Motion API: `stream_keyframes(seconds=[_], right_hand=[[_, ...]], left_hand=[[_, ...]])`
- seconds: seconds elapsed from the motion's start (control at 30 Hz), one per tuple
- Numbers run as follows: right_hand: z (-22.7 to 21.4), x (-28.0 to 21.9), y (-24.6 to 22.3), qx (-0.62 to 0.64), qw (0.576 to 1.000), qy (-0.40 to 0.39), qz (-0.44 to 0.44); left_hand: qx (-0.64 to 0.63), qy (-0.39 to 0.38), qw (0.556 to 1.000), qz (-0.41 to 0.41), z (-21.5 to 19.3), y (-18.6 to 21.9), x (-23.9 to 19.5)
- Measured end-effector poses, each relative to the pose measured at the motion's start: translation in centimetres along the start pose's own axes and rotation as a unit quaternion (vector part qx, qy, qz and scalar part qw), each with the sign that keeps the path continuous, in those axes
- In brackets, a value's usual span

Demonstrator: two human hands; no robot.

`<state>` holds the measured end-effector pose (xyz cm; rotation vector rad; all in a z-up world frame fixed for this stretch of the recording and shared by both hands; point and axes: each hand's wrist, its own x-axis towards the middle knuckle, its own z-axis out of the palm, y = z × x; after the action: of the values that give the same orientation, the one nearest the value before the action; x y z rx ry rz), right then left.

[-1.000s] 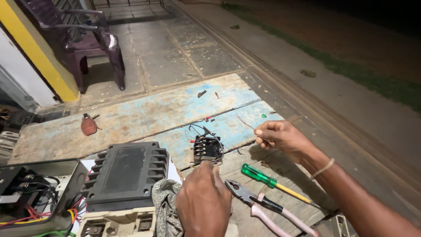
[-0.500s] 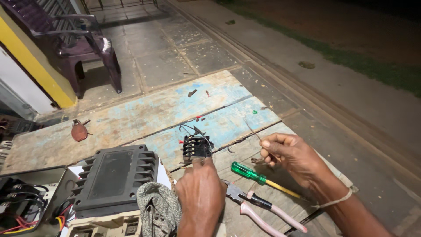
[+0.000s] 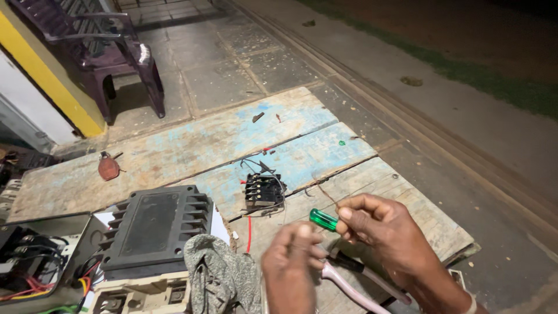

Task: The person uses a screwdriver to loosen screws on a ceramic fuse holder, removes metal contacts, then uses pliers to strip insulation from a wire and twists the copper strands by hand.

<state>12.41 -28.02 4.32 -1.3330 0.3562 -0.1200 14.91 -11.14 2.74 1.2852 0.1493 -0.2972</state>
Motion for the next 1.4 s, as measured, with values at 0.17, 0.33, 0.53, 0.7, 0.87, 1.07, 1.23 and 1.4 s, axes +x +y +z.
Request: stream_keyframes(seconds=[0.17,0.33,0.53,0.7,0.87,1.07,1.23,1.4], right_hand=[[2.1,-1.9,1.6,0.042,0.997,-0.006,-0.061],[4.7,-3.4,2.1,-0.277,0.918,0.080,-0.272],[6.7,-3.8,1.9,-0.389,0.834,0.081,-0.383],[7.6,-3.7,1.8,-0.360,0.868,0.055,-0.338],[7.3,-3.0,2.0,-0.209,0.962,0.042,-0.172],[5.6,-2.0,1.1,-0.105,0.991,0.059,-0.065],[3.9,-0.9,0.3,0.071,0.995,0.062,-0.036],[3.4,-1.2,-0.1,0.133,0.989,0.056,-0.033]], left_hand=[[-0.045,-0.051,0.995,0.077,0.9,-1.3,-0.8],[-0.187,-0.063,0.979,0.058,0.9,-1.5,0.0],[-0.246,-0.040,0.968,0.015,-0.4,-1.0,0.5],[-0.282,-0.040,0.958,0.006,-1.6,-0.7,1.2],[-0.267,-0.020,0.963,0.007,-2.1,-0.7,1.7],[-0.280,-0.023,0.960,-0.004,-2.7,0.8,1.3],[-0.305,-0.042,0.951,-0.001,-3.0,1.5,1.0],[-0.340,-0.079,0.937,0.016,-3.2,1.4,1.2]])
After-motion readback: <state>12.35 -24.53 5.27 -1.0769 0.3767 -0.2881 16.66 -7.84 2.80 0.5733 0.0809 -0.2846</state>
